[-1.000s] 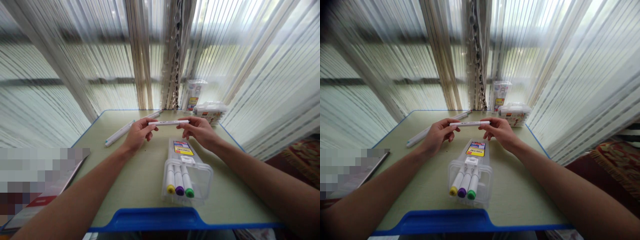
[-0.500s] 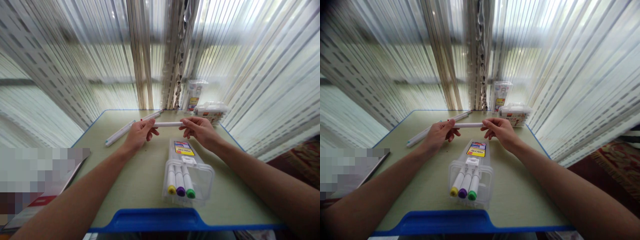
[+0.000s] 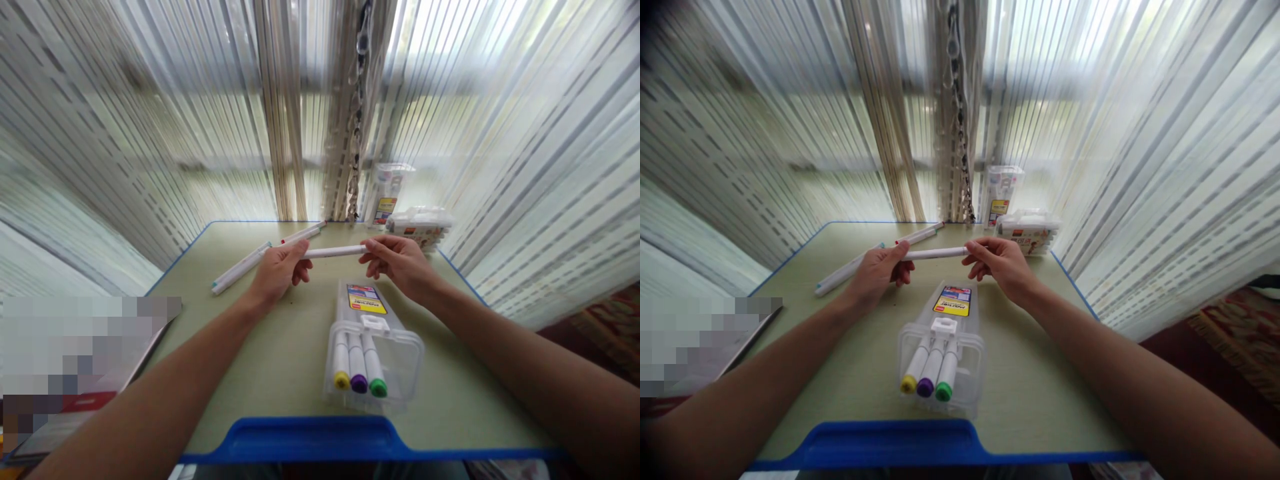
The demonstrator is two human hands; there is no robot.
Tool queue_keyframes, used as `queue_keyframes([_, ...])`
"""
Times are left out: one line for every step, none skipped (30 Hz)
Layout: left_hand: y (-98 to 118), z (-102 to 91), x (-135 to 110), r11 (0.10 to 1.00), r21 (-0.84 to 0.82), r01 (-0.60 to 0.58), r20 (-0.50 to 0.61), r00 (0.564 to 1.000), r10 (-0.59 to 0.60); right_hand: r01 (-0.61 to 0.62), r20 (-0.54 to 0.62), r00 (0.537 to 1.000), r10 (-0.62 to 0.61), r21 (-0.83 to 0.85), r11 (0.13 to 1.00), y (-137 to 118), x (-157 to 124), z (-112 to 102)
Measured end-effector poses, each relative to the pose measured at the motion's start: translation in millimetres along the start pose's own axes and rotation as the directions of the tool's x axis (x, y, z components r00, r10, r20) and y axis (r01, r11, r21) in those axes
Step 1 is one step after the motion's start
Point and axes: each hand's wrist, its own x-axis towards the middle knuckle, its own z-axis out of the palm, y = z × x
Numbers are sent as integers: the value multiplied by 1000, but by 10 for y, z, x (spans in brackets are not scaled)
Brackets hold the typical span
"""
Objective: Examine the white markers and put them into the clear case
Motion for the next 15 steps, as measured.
queue_keyframes([1,1,-1,1000,-15,1,8,1000,0,1,-2,1000,-1,7,1000,-3,-1,2])
queue_keyframes([4,3,-3,999,-33,1,16,1000,0,-1,-5,1000,1,14,1000,-5,-1,4])
queue_keyframes([9,5,-6,999,-50,-1,22,1000,2,-4,-10,1000,4,18,1000,-6,-1,5])
queue_keyframes([14,7,-10,998,-65,-4,26,1000,5,-7,-14,1000,7,22,1000,-7,0,6])
queue_keyframes([20,9,-13,997,-77,-9,25,1000,11,-9,-18,1000,10,24,1000,-6,0,7])
queue_keyframes([26,10,-15,996,-88,-15,22,1000,17,-10,-22,1000,10,27,1000,-5,1,7])
queue_keyframes([32,11,-18,995,-100,-23,19,1000,25,-10,-23,1000,10,30,1000,-4,1,7])
queue_keyframes([38,11,-21,993,-115,-33,13,999,35,-9,-25,1000,10,34,999,-3,2,7])
queue_keyframes([44,10,-23,990,-133,-47,8,999,49,-10,-26,1000,11,37,999,-2,2,7])
queue_keyframes([50,11,-27,986,-154,-63,3,998,64,-13,-29,999,15,41,999,-2,2,7])
queue_keyframes([57,12,-32,981,-174,-81,1,997,82,-19,-33,999,20,43,999,-4,2,7])
queue_keyframes([65,14,-39,977,-192,-98,3,995,101,-28,-35,999,29,45,999,-5,1,7])
queue_keyframes([74,17,-48,972,-206,-114,7,993,118,-39,-36,999,41,46,998,-7,1,6])
queue_keyframes([84,22,-58,968,-217,-127,13,991,133,-53,-34,998,54,48,997,-8,0,4])
queue_keyframes([96,28,-70,964,-227,-137,21,989,146,-68,-31,997,70,51,996,-8,-1,2])
